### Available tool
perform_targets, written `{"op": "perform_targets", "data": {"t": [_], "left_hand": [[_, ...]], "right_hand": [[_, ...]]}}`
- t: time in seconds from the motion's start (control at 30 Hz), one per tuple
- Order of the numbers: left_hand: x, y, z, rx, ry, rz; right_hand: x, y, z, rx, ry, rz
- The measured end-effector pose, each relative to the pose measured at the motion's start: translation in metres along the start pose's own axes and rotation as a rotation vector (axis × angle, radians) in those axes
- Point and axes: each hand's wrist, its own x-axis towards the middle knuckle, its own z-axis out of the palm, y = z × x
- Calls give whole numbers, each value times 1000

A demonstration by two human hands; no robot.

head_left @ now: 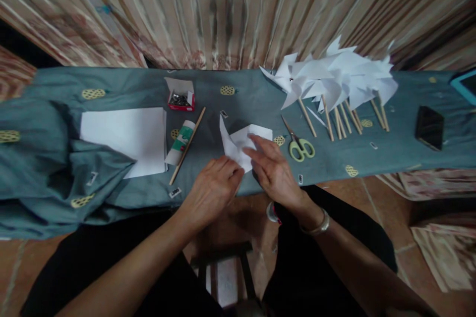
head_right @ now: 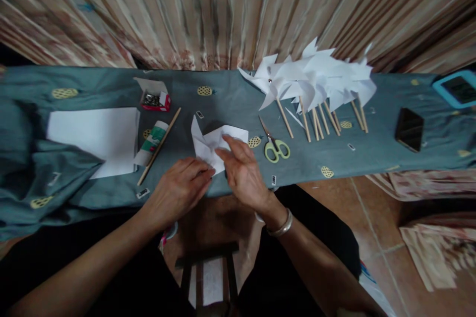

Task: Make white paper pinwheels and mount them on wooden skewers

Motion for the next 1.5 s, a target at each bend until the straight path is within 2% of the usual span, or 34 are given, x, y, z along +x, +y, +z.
{"op": "perform_targets", "data": {"t": [0.13,0.23,0.43,0.57,0.67,0.77,0.9,1.0,1.13,1.23,1.33,1.5], "left_hand": [[0,-8,-6,0,-14,29],[0,-20,-9,23,-2,34],[4,-45,-13,94,76,-19],[5,-32,-16,63,105,-21],[4,-13,-12,6,98,52],[4,0,-4,-13,34,69],[3,3,1,17,-4,55],[2,2,-1,14,10,60],[-3,0,-4,-27,106,46],[-7,-3,-4,-76,171,16],[-8,-4,-3,-99,177,10],[-7,-2,-5,-122,144,-6]], "right_hand": [[11,22,-12,-58,41,73],[14,32,-18,-118,10,85],[3,18,-32,-160,-19,97],[-1,13,-35,-116,-31,151],[1,11,-36,-66,-46,209],[2,8,-38,-39,-83,280],[1,4,-40,-49,-107,318],[1,4,-43,-49,-54,295],[2,10,-47,55,12,200],[3,14,-46,199,-60,147],[5,15,-40,388,-129,168],[14,13,-27,524,-106,209]]}}
